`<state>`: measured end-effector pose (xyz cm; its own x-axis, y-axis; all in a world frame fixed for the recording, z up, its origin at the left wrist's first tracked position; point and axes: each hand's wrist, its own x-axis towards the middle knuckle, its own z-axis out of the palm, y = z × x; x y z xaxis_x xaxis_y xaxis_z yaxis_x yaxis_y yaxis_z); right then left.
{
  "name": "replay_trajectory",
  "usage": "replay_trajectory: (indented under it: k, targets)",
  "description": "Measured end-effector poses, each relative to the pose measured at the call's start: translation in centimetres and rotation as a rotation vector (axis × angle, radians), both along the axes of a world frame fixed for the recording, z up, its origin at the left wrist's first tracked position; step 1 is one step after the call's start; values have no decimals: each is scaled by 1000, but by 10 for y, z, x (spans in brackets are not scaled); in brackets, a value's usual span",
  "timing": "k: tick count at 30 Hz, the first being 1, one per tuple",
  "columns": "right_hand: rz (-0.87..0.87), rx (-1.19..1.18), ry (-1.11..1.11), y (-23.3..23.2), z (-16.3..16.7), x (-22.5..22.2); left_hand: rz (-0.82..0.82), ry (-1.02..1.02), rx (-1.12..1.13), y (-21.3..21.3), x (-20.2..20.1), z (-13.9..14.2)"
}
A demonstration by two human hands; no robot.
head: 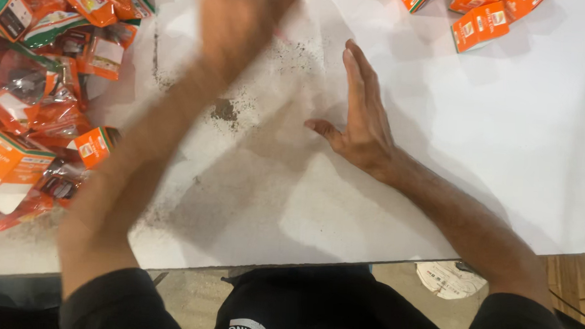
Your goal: The person picks up small orange packets from a pile on the table and places them into small orange cardboard boxes, folding the box flaps closed around each packet. They set finished boxes aside and repeat the packing cycle with new packets and boxes.
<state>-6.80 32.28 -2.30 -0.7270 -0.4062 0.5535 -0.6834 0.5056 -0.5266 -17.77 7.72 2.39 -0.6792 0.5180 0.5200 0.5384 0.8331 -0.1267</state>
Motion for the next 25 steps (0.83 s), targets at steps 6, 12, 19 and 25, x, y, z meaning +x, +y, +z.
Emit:
replay_trajectory:
  k: [6,12,19,25]
  targets:
    - [14,-124,-585,-4,4,21,-228,-416,436,-19,85,-53]
    - [142,-26,-291,-16,11,17,251,51,-193,-173,19,-9]
    - [129,-176,-286,-6,13,19,94,-109,-141,-118,36,-11]
    - [42,-151,-437,-2,12,18,-98,-305,525,-45,117,10]
